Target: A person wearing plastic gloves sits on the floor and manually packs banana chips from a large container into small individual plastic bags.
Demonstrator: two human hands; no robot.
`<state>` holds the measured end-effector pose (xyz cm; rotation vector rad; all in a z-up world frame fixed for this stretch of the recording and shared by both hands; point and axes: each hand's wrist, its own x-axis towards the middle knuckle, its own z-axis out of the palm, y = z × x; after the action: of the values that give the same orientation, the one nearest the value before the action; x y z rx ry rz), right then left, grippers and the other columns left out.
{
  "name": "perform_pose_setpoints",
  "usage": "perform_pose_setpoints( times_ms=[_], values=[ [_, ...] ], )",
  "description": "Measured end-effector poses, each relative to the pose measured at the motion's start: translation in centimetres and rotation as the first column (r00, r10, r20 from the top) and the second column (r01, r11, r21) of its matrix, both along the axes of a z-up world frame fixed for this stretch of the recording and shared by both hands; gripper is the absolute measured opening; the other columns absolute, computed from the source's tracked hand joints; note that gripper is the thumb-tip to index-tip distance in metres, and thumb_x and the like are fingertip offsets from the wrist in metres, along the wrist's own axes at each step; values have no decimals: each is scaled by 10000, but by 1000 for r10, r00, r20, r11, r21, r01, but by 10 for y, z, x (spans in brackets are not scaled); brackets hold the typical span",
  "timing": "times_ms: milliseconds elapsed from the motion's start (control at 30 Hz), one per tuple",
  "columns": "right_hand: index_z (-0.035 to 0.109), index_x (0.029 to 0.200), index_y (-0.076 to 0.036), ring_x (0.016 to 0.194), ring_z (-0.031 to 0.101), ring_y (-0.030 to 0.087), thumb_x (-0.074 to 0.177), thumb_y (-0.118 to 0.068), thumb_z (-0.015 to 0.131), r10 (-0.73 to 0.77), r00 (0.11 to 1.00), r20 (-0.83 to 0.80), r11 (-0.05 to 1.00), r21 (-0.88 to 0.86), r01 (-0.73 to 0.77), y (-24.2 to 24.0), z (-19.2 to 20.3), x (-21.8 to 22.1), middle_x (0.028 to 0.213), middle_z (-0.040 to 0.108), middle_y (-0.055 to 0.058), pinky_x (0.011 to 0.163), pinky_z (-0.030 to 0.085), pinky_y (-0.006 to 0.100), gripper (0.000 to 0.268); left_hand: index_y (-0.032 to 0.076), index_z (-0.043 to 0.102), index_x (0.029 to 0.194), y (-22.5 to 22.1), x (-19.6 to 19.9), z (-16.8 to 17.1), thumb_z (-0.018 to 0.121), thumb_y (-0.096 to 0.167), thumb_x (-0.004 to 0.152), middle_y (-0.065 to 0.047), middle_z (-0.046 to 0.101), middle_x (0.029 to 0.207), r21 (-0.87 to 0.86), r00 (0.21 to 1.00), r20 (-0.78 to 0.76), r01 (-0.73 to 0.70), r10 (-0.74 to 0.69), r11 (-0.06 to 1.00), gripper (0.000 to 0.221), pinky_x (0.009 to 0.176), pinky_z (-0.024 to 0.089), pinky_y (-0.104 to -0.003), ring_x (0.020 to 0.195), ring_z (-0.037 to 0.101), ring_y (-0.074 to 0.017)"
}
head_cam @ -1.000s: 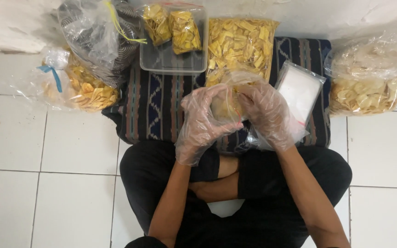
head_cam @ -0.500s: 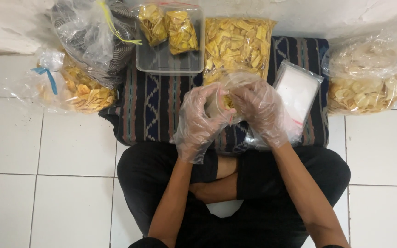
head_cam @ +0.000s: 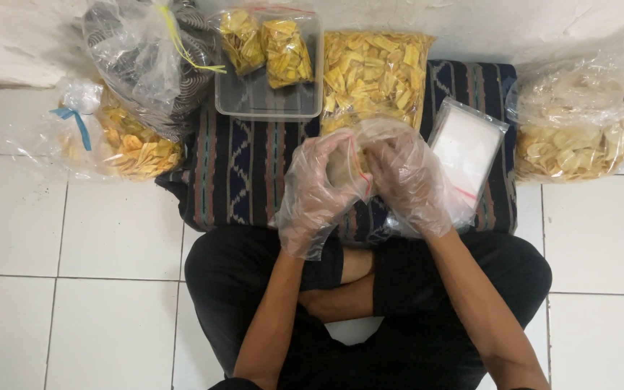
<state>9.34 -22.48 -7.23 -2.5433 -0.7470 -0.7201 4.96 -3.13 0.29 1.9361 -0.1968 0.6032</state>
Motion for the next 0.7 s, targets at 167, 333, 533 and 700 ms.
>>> perform_pose_setpoints(
  times_ms=[167, 333, 533, 700],
  values=[
    [781, 1003, -115, 995, 674, 334, 929, -165, 755, 52, 997, -65, 988, -142, -61, -19, -50, 14, 992, 697, 111, 875, 567, 452, 94, 209, 675, 1250, 4, 3, -7, 904, 442, 752, 29, 701, 1049, 74, 996, 84, 6, -12, 997, 595, 1032, 491, -338, 1028, 685, -187],
    [723, 915, -191, 876, 648, 305, 924, -257, 800, -86, 996, 5, 996, 0, 86, -5, -22, 12, 928, 594, 46, 614, 518, 406, 102, 194, 646, 1279, 1, 1, -2, 906, 403, 714, 22, 703, 1068, 62, 999, 51, 8, -11, 998, 656, 1047, 480, -327, 1058, 682, -183],
    [743, 908, -137, 803, 656, 258, 935, -195, 848, 11, 999, -52, 985, 171, -2, 2, 42, -4, 899, 657, 52, 609, 543, 376, 123, 181, 610, 1333, 2, 4, -8, 893, 381, 667, -6, 703, 1089, 106, 999, 38, 28, -32, 994, 751, 1053, 476, -362, 1086, 674, -220],
    [787, 862, -167, 729, 684, 213, 925, -272, 875, -33, 986, -165, 970, 234, 71, -1, 49, -3, 824, 712, 8, 549, 539, 349, 150, 207, 623, 1350, 1, 5, -9, 882, 332, 675, 11, 688, 1068, 149, 995, 88, 31, -44, 988, 733, 1005, 490, -344, 1049, 668, -212]
  ],
)
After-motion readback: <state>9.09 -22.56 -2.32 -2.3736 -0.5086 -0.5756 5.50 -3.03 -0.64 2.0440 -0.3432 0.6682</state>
